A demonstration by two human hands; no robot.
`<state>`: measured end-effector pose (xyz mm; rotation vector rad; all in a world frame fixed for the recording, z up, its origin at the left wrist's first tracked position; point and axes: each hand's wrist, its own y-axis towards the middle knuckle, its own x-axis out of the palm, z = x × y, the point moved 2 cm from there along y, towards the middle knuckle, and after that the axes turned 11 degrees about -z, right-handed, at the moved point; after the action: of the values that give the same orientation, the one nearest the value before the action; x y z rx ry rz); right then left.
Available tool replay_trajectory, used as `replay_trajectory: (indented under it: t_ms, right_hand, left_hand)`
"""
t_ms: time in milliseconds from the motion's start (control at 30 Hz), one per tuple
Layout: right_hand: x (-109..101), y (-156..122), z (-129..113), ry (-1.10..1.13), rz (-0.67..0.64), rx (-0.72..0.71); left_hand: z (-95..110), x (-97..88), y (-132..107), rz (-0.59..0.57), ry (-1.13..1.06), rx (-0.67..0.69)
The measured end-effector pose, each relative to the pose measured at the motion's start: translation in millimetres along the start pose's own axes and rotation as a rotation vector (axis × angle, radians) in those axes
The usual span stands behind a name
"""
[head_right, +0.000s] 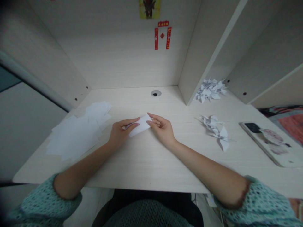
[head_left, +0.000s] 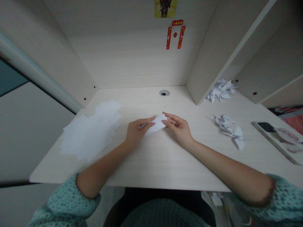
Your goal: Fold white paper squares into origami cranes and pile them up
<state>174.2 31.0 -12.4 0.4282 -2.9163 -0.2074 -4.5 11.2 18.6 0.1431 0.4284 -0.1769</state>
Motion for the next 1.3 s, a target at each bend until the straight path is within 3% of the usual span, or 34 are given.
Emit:
replay_trajectory:
  t_ms: [233,700,867,1033,1300]
  right_hand:
    - [1.0,-0.9,-1.1,-0.012,0.052,0.003]
    - [-2.5,1.7,5.9,-0.145,0.022,-0.002]
    - [3.2,0.3,0.4,-0.034,-0.025,0.045]
    - [10.1,-2.2,-3.1,-0.131,-0.159,0.085]
    - [8.9,-5.4,1.3,-0.218,-0.177,0.162]
  left_hand:
    - [-1.5,1.3,0.6,-0.033,-0.082,-0.020]
    - [-5.3,2.6,2.1,-0.051,-0.070,0.005]
    - [-6.2,1.3,1.5,0.026,-0.097,0.012]
    - [-2.5,1.2,-1.2,0.095,-0.055,0.062]
    - [0.9,6.2,-4.7,0.090,-0.040,0.114]
